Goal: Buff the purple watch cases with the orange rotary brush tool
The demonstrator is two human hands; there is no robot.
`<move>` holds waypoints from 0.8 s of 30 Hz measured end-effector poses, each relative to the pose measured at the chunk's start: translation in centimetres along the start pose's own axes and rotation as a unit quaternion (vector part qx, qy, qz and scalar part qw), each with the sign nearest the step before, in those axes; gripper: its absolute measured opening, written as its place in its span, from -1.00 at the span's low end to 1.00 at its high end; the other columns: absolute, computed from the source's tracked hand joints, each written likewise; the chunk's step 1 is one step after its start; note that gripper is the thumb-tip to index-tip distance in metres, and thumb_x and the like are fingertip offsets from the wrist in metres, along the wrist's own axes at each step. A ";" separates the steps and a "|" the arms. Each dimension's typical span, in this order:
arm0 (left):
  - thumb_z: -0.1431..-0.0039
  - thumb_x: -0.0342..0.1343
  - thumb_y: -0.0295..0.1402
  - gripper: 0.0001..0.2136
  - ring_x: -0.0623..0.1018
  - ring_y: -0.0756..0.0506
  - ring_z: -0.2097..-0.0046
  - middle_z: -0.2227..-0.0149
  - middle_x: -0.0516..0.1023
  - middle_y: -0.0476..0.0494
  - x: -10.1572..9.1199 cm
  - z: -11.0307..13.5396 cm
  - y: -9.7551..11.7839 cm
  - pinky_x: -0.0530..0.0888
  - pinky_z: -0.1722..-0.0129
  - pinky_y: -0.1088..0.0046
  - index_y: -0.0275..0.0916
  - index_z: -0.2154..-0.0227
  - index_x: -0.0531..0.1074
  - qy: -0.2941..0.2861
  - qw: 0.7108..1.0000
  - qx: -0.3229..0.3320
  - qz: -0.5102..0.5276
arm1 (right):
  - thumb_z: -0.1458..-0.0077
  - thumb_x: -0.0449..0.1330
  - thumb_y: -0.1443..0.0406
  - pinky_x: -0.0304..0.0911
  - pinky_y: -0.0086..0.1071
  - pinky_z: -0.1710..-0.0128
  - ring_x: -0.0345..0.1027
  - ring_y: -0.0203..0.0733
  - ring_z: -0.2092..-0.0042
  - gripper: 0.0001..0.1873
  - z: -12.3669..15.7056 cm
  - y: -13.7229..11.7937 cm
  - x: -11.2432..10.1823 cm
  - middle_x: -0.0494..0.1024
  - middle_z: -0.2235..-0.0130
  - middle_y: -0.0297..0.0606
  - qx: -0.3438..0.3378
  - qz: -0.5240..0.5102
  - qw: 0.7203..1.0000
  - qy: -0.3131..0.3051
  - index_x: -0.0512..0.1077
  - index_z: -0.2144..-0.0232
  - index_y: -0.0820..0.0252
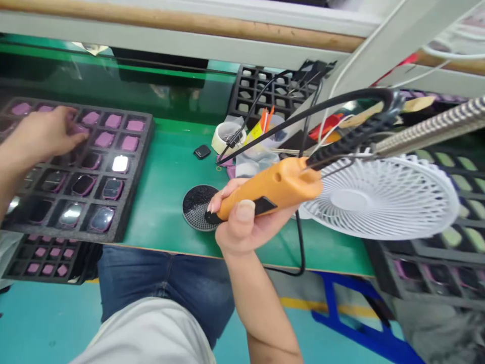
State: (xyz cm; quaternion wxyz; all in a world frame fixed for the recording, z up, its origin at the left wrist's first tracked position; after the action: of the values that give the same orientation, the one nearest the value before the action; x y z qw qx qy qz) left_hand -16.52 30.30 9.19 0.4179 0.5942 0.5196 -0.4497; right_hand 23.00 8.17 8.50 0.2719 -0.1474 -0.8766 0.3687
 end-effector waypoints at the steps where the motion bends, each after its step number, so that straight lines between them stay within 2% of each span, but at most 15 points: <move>1: -0.33 -0.08 0.49 -0.01 0.64 -0.39 -0.05 0.17 0.66 -0.24 -0.9 0.9 0.7 0.51 -0.17 -0.13 -0.47 -0.24 0.48 -0.001 1.000 -0.001 -0.015 | -0.43 0.15 0.08 0.28 -0.42 0.64 0.27 -0.41 0.58 -0.67 0.2 0.1 -0.1 0.52 0.33 -0.47 -0.007 0.007 1.000 -0.001 0.41 -0.19 -0.20; 3: -0.45 -0.24 0.41 -0.10 0.64 -0.35 -0.13 0.02 0.66 -0.18 -3.0 4.1 3.1 0.48 -0.21 -0.09 -0.33 -0.32 0.44 0.014 0.999 0.042 -0.018 | -0.48 0.09 0.06 0.29 -0.43 0.61 0.26 -0.43 0.56 -0.60 0.5 0.2 -0.1 0.48 0.33 -0.48 -0.016 0.027 0.999 -0.016 0.33 -0.30 -0.26; 4: -0.48 -0.24 0.36 -0.18 0.64 -0.33 -0.14 0.00 0.66 -0.12 -4.2 6.3 4.7 0.47 -0.23 -0.08 -0.26 -0.29 0.48 0.049 0.996 0.068 0.000 | -0.50 0.05 0.05 0.29 -0.42 0.60 0.26 -0.44 0.55 -0.58 0.6 0.3 -0.2 0.47 0.32 -0.48 -0.017 0.037 0.999 -0.022 0.30 -0.33 -0.28; 6: -0.57 -0.06 0.15 -0.47 0.61 -0.31 -0.23 -0.13 0.65 -0.08 -5.3 11.2 8.4 0.50 -0.27 -0.01 -0.12 -0.20 0.55 0.051 0.984 0.154 0.076 | -0.51 0.02 0.05 0.30 -0.42 0.59 0.26 -0.44 0.55 -0.58 0.7 0.4 -0.3 0.46 0.32 -0.47 -0.018 0.045 0.999 -0.023 0.31 -0.33 -0.27; 8: -0.58 0.08 -0.12 -0.73 0.64 -0.27 -0.17 -0.18 0.64 -0.11 -5.2 16.3 12.2 0.58 -0.21 0.08 -0.04 -0.13 0.58 0.039 0.955 0.249 0.156 | -0.51 0.02 0.05 0.30 -0.41 0.60 0.28 -0.42 0.56 -0.63 0.7 0.5 -0.4 0.47 0.32 -0.46 -0.016 0.040 0.999 -0.020 0.37 -0.26 -0.26; 10: -0.53 0.14 -0.32 -0.76 0.65 -0.28 -0.10 -0.19 0.63 -0.25 -3.8 20.4 15.4 0.64 -0.10 0.10 -0.10 -0.16 0.56 -0.004 0.936 0.298 0.188 | -0.51 0.01 0.03 0.29 -0.40 0.62 0.26 -0.41 0.57 -0.64 0.7 0.5 -0.4 0.44 0.33 -0.45 -0.016 0.040 0.999 -0.028 0.40 -0.23 -0.26; 12: -0.48 0.13 -0.49 -0.69 0.64 -0.28 -0.09 -0.17 0.63 -0.31 -2.1 23.1 17.8 0.66 -0.07 0.10 -0.17 -0.19 0.54 -0.034 0.923 0.317 0.217 | -0.52 -0.02 0.01 0.31 -0.39 0.60 0.25 -0.42 0.56 -0.62 0.8 0.5 -0.4 0.42 0.32 -0.45 -0.013 0.046 0.998 -0.040 0.40 -0.25 -0.26; 14: -0.45 0.14 -0.56 -0.68 0.63 -0.28 -0.10 -0.16 0.63 -0.32 -0.8 24.6 19.5 0.66 -0.10 0.08 -0.22 -0.18 0.53 -0.046 0.914 0.320 0.244 | -0.53 -0.01 0.01 0.32 -0.39 0.59 0.25 -0.43 0.55 -0.60 0.8 0.6 -0.5 0.43 0.31 -0.44 -0.007 0.040 0.998 -0.043 0.38 -0.29 -0.24; 17: -0.44 0.16 -0.58 -0.69 0.60 -0.29 -0.13 -0.18 0.63 -0.33 0.4 25.4 20.9 0.63 -0.14 0.04 -0.28 -0.18 0.51 -0.038 0.908 0.316 0.272 | -0.52 0.03 0.01 0.32 -0.42 0.57 0.28 -0.43 0.53 -0.57 0.8 0.7 -0.7 0.47 0.31 -0.41 -0.001 0.011 0.999 -0.043 0.37 -0.32 -0.16; 21: -0.48 0.18 -0.55 -0.74 0.58 -0.27 -0.14 -0.20 0.62 -0.32 0.9 25.4 21.4 0.60 -0.15 0.05 -0.27 -0.16 0.52 -0.014 0.903 0.303 0.303 | -0.49 0.09 0.01 0.33 -0.41 0.62 0.29 -0.41 0.59 -0.66 0.6 0.5 -0.7 0.50 0.35 -0.43 -0.002 -0.011 0.999 -0.031 0.47 -0.16 -0.12; 24: -0.49 0.22 -0.49 -0.75 0.57 -0.26 -0.14 -0.16 0.61 -0.34 1.2 25.3 21.1 0.59 -0.14 0.07 -0.27 -0.15 0.52 -0.010 0.899 0.291 0.328 | -0.40 0.20 -0.03 0.30 -0.38 0.69 0.26 -0.35 0.64 -0.69 0.5 0.5 -0.7 0.52 0.39 -0.47 0.023 -0.007 1.000 0.001 0.49 -0.08 -0.14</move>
State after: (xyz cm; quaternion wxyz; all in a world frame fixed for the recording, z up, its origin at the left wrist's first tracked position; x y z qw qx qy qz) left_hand 2.01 3.82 2.45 0.3551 0.8215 0.1371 -0.4247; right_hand 23.32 7.93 7.57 0.2786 -0.1352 -0.8685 0.3870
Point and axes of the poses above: each hand's wrist, its own z-axis away from the middle knuckle, its own x-axis out of the palm, y = z × x, the point moved 5 cm from there along -z, towards the middle knuckle
